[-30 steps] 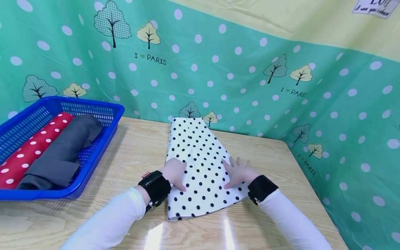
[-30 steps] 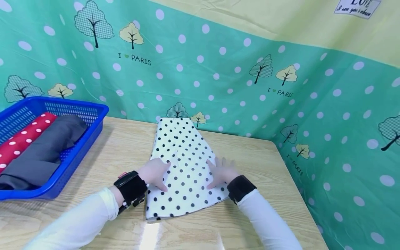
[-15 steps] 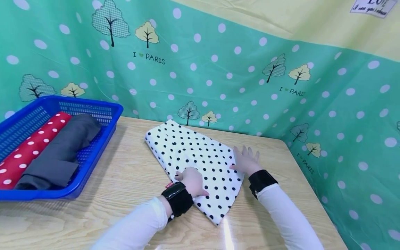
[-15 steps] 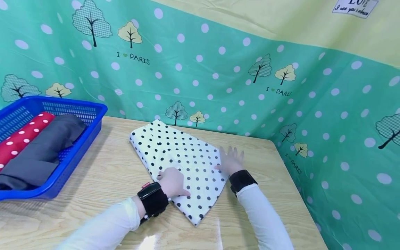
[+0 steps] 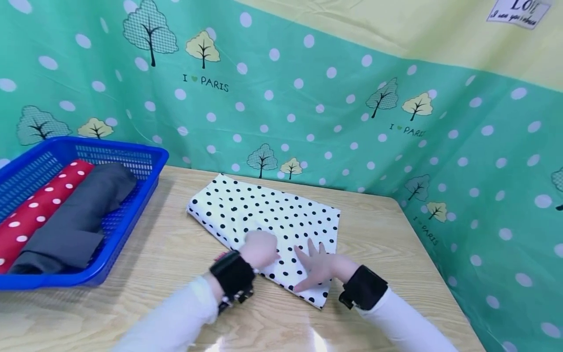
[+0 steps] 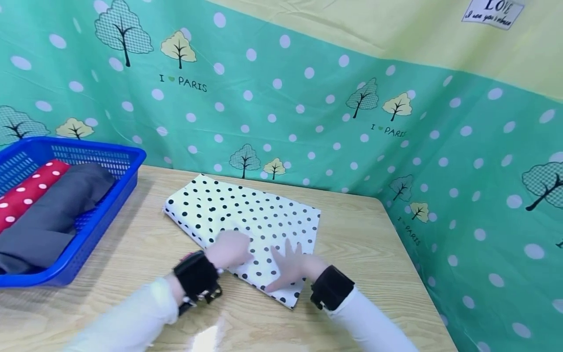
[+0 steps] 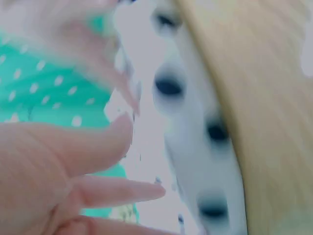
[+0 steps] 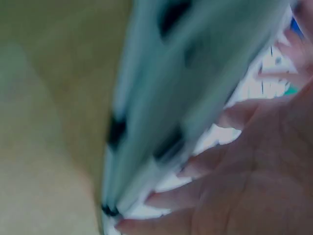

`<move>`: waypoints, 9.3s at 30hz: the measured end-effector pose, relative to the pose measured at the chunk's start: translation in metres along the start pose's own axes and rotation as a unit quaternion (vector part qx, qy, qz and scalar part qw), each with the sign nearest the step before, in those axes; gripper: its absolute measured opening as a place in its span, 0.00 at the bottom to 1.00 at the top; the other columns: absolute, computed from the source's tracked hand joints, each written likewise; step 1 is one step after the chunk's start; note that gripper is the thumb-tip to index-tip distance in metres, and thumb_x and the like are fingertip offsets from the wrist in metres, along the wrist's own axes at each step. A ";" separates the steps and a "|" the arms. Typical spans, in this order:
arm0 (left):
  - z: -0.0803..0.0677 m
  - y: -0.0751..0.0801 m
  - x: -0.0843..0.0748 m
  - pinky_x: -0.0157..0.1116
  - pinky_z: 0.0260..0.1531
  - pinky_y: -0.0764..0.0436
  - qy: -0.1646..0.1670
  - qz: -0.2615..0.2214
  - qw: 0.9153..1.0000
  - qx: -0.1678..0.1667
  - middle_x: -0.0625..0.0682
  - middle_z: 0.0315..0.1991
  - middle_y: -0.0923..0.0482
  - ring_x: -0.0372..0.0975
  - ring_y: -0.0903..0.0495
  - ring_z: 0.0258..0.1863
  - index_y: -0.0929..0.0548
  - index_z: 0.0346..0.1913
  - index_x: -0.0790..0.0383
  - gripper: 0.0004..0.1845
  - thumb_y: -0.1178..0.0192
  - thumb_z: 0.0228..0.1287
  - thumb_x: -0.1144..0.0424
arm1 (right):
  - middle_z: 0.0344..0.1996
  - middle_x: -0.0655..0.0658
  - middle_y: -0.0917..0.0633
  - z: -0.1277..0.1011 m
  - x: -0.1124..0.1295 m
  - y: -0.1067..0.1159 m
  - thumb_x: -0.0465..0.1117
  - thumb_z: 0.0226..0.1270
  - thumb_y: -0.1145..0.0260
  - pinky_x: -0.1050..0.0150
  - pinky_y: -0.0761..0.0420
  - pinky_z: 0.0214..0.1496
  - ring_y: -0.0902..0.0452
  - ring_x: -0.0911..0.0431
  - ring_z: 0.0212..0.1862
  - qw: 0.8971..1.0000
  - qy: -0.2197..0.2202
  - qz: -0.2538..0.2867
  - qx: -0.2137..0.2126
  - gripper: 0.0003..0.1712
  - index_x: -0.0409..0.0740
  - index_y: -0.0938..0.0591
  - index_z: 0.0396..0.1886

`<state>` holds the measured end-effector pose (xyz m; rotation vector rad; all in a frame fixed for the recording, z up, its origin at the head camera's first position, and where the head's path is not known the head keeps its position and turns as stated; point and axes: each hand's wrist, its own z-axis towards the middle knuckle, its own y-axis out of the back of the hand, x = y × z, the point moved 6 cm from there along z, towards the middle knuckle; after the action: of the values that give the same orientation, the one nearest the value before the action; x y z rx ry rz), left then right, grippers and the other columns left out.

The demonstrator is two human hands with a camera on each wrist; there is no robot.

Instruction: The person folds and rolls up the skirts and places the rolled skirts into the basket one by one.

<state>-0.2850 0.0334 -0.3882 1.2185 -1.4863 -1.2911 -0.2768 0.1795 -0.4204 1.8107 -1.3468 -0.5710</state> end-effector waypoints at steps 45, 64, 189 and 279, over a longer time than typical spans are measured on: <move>-0.063 -0.015 0.057 0.36 0.18 0.22 0.024 0.062 0.996 -0.067 0.63 0.29 0.22 0.42 0.26 0.23 0.17 0.47 0.70 0.34 0.41 0.57 0.38 | 0.69 0.22 0.51 0.026 -0.147 0.038 0.65 0.54 0.33 0.25 0.62 0.62 0.57 0.25 0.68 0.952 -0.190 0.105 -0.216 0.61 0.44 0.56 0.75; -0.020 0.001 0.124 0.50 0.38 0.23 0.025 -0.014 0.999 -0.016 0.66 0.39 0.29 0.54 0.29 0.41 0.18 0.43 0.67 0.24 0.27 0.46 0.53 | 0.66 0.22 0.40 0.018 -0.035 0.037 0.66 0.65 0.47 0.45 0.33 0.64 0.34 0.35 0.64 0.973 -0.158 0.110 -0.128 0.56 0.27 0.53 0.72; -0.051 -0.002 0.043 0.35 0.23 0.32 -0.201 -0.113 0.972 -0.046 0.47 0.15 0.36 0.38 0.38 0.17 0.30 0.16 0.60 0.14 0.44 0.53 0.77 | 0.33 0.47 0.16 -0.011 0.038 0.021 0.33 0.67 0.43 0.64 0.21 0.40 0.22 0.60 0.34 0.943 0.246 -0.006 -0.222 0.10 0.40 0.20 0.45; -0.049 -0.005 0.023 0.34 0.16 0.33 -0.310 -0.037 0.927 -0.206 0.44 0.13 0.33 0.36 0.34 0.13 0.30 0.13 0.55 0.14 0.36 0.44 0.68 | 0.20 0.53 0.20 -0.016 0.071 0.016 0.37 0.54 0.30 0.70 0.28 0.23 0.26 0.62 0.21 0.868 0.265 -0.124 -0.402 0.04 0.46 0.19 0.26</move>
<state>-0.2419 0.0004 -0.3858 0.6130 -1.4725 -2.0464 -0.2499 0.1160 -0.3912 1.2843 -0.3878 -0.5899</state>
